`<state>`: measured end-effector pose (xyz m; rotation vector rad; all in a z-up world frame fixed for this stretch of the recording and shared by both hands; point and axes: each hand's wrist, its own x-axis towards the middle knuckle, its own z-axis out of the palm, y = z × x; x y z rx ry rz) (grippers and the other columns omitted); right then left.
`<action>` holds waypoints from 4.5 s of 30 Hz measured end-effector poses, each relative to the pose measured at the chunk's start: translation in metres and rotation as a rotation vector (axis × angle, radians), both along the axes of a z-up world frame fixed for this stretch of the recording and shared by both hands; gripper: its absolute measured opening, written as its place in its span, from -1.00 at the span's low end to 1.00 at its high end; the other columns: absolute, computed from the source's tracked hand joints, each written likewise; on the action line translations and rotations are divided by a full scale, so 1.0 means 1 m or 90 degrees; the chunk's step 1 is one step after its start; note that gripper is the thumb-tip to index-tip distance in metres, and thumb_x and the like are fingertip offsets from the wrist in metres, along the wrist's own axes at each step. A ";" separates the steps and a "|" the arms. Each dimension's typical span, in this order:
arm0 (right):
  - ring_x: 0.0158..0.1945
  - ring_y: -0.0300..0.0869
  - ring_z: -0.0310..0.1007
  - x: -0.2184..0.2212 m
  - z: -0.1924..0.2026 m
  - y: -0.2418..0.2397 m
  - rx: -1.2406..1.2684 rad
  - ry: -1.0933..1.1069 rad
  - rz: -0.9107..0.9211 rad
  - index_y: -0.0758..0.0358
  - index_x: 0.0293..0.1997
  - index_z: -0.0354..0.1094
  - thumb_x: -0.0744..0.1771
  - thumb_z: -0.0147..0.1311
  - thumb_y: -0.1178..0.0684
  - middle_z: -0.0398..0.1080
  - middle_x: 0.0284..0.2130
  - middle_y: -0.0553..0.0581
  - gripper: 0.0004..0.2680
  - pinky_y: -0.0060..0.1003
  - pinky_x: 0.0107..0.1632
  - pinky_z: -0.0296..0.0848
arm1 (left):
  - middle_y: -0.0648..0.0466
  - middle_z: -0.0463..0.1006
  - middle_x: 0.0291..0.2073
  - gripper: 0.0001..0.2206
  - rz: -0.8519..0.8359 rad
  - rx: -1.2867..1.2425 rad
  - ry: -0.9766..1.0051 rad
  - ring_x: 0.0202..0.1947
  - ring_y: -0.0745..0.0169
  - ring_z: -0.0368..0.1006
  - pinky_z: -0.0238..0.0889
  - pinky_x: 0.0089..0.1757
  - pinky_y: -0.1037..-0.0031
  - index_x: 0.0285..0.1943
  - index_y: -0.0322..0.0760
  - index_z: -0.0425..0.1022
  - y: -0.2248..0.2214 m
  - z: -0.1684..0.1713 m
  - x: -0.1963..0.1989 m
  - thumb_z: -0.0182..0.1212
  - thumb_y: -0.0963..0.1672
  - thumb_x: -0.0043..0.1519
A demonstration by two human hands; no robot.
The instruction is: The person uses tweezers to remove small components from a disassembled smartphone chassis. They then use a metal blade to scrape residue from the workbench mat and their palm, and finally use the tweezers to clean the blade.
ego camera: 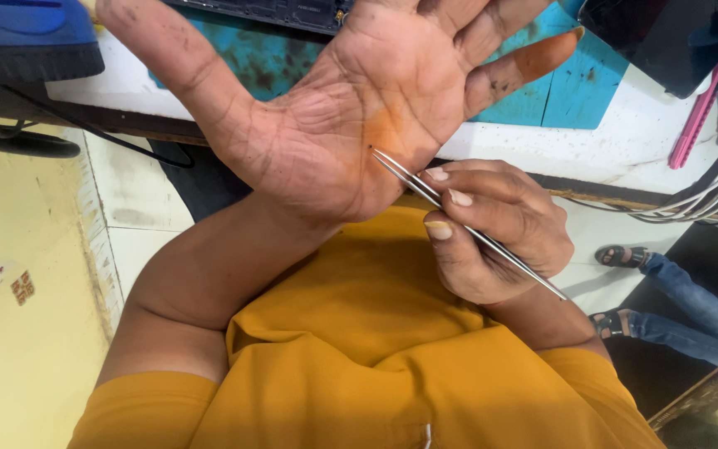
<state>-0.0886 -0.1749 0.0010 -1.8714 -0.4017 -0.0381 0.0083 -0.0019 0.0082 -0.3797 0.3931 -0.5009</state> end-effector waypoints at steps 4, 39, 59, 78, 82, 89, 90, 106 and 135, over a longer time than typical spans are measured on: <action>-0.08 0.04 0.61 -0.002 -0.002 -0.001 0.003 0.002 -0.011 0.27 0.05 0.37 0.37 0.24 0.22 0.51 -0.11 0.34 -0.82 -0.22 -0.04 0.60 | -0.08 -0.39 0.59 0.42 -0.010 0.030 -0.031 0.59 -0.27 -0.27 -0.27 0.40 -0.15 0.61 -0.06 -0.46 0.002 0.001 -0.001 -0.51 0.51 -0.56; -0.32 -0.27 0.46 0.015 -0.013 -0.083 -0.074 -0.067 -0.332 0.45 0.16 0.37 0.53 0.00 0.18 0.43 -0.32 0.15 -0.87 -0.45 -0.20 0.49 | -0.12 0.09 0.50 0.26 0.053 0.403 -0.315 0.47 -0.02 0.04 -0.04 0.36 0.05 0.66 -0.16 -0.07 0.050 -0.040 -0.035 -0.33 0.53 -0.15; -0.40 -0.27 0.39 0.105 -0.007 -0.250 -0.588 0.001 -0.507 0.44 0.01 0.41 0.51 0.04 0.24 0.42 -0.35 0.15 -0.93 -0.43 -0.33 0.29 | -0.14 0.17 0.45 0.23 0.038 0.377 -0.278 0.46 -0.05 0.09 -0.03 0.38 0.07 0.56 -0.25 0.05 0.042 -0.026 -0.020 -0.32 0.53 -0.13; -0.49 -0.34 0.25 0.152 -0.029 -0.270 -0.528 0.117 -0.415 0.40 -0.02 0.39 0.51 0.09 0.23 0.36 -0.39 0.08 -0.96 -0.46 -0.41 0.18 | -0.11 0.19 0.44 0.18 0.064 0.393 -0.313 0.43 -0.02 0.15 0.04 0.35 0.06 0.56 -0.20 0.07 0.054 -0.033 -0.012 -0.30 0.53 -0.07; -0.51 -0.35 0.22 0.133 -0.022 -0.254 -0.413 0.091 -0.426 0.39 -0.02 0.39 0.51 0.10 0.23 0.35 -0.40 0.07 -0.96 -0.46 -0.43 0.16 | -0.09 0.13 0.46 0.20 0.062 0.398 -0.340 0.45 -0.03 0.09 0.00 0.36 0.03 0.61 -0.15 0.01 0.058 -0.032 -0.009 -0.28 0.53 -0.10; -0.54 -0.38 0.17 0.074 0.006 -0.209 -0.093 0.101 -0.431 0.38 -0.03 0.38 0.51 0.12 0.22 0.33 -0.42 0.04 -0.95 -0.47 -0.46 0.12 | -0.09 0.03 0.53 0.24 0.065 0.366 -0.351 0.51 -0.05 0.01 -0.06 0.35 0.00 0.65 -0.09 -0.11 0.054 -0.028 -0.018 -0.32 0.50 -0.20; -0.55 -0.38 0.16 0.061 0.010 -0.199 -0.048 0.107 -0.430 0.38 -0.03 0.38 0.51 0.13 0.22 0.33 -0.42 0.04 -0.95 -0.47 -0.46 0.11 | -0.10 0.02 0.54 0.24 0.061 0.365 -0.349 0.52 -0.05 0.00 -0.07 0.35 -0.01 0.64 -0.09 -0.12 0.054 -0.027 -0.020 -0.32 0.50 -0.21; -0.19 -0.41 0.31 0.003 -0.036 -0.112 -0.021 0.016 -0.491 0.36 0.07 0.32 0.45 0.26 0.22 0.35 -0.17 -0.05 -0.84 -0.48 -0.17 0.34 | -0.08 -0.04 0.60 0.28 -0.005 0.299 -0.351 0.49 -0.04 -0.07 -0.16 0.40 -0.01 0.66 -0.11 -0.22 0.038 -0.016 -0.056 -0.42 0.51 -0.26; -0.32 -0.11 0.55 0.020 0.032 0.011 -0.159 -0.151 0.028 0.29 -0.07 0.30 0.29 0.36 0.14 0.49 -0.32 0.09 -0.75 -0.33 -0.25 0.48 | -0.17 -0.18 0.61 0.40 -0.136 0.039 -0.202 0.53 -0.07 -0.17 -0.20 0.42 0.17 0.74 -0.16 -0.38 -0.013 -0.011 -0.041 -0.58 0.50 -0.37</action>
